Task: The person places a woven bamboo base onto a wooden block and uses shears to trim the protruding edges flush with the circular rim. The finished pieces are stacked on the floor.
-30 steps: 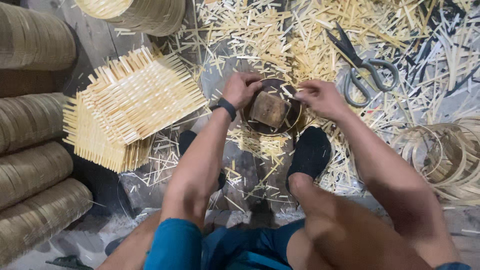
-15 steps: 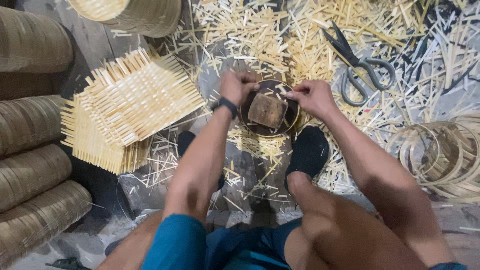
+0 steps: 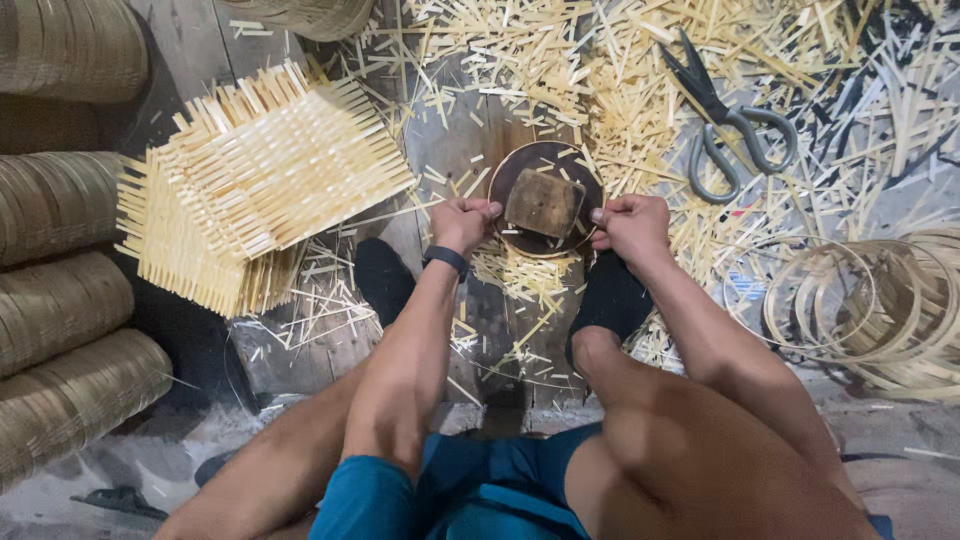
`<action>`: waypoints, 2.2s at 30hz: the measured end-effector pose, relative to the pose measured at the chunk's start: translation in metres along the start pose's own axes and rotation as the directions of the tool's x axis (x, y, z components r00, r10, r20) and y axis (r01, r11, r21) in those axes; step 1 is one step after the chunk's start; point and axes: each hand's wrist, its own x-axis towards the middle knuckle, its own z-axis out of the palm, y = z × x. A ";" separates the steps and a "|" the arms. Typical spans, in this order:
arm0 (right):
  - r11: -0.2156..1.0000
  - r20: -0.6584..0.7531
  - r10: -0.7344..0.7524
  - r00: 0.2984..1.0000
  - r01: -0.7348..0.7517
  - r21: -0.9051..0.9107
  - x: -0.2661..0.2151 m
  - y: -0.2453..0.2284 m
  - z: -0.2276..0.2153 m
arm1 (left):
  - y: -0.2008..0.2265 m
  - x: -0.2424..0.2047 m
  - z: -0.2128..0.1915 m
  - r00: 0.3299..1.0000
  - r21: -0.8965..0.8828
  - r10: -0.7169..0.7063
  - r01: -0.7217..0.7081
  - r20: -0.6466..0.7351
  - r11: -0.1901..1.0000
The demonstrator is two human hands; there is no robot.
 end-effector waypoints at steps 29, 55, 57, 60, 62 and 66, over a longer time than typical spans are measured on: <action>0.905 0.274 -0.084 0.958 -0.042 0.424 -0.063 -0.055 0.003 | 0.035 -0.113 0.002 0.765 0.421 0.635 -0.614 0.109 0.667; 0.571 -0.235 -0.625 0.744 0.231 -0.787 0.001 -0.057 -0.091 | -0.044 0.001 -0.006 0.995 -0.630 0.087 -0.097 -0.047 0.771; 0.538 -0.228 -0.602 0.765 0.177 -0.824 0.006 -0.046 -0.091 | -0.030 -0.021 -0.007 0.980 -0.380 0.134 -0.182 -0.149 0.907; 0.508 -0.208 -0.584 0.785 0.153 -0.848 0.011 -0.037 -0.091 | 0.001 -0.053 -0.023 0.742 0.492 0.641 -0.491 -0.196 0.719; 0.507 -0.201 -0.584 0.786 0.160 -0.847 0.013 -0.038 -0.091 | 0.020 -0.064 -0.040 0.367 0.837 0.918 -0.541 0.151 0.078; 0.504 -0.194 -0.576 0.794 0.158 -0.849 0.008 -0.040 -0.092 | 0.037 -0.060 -0.056 0.314 0.653 0.760 -0.734 0.570 -0.186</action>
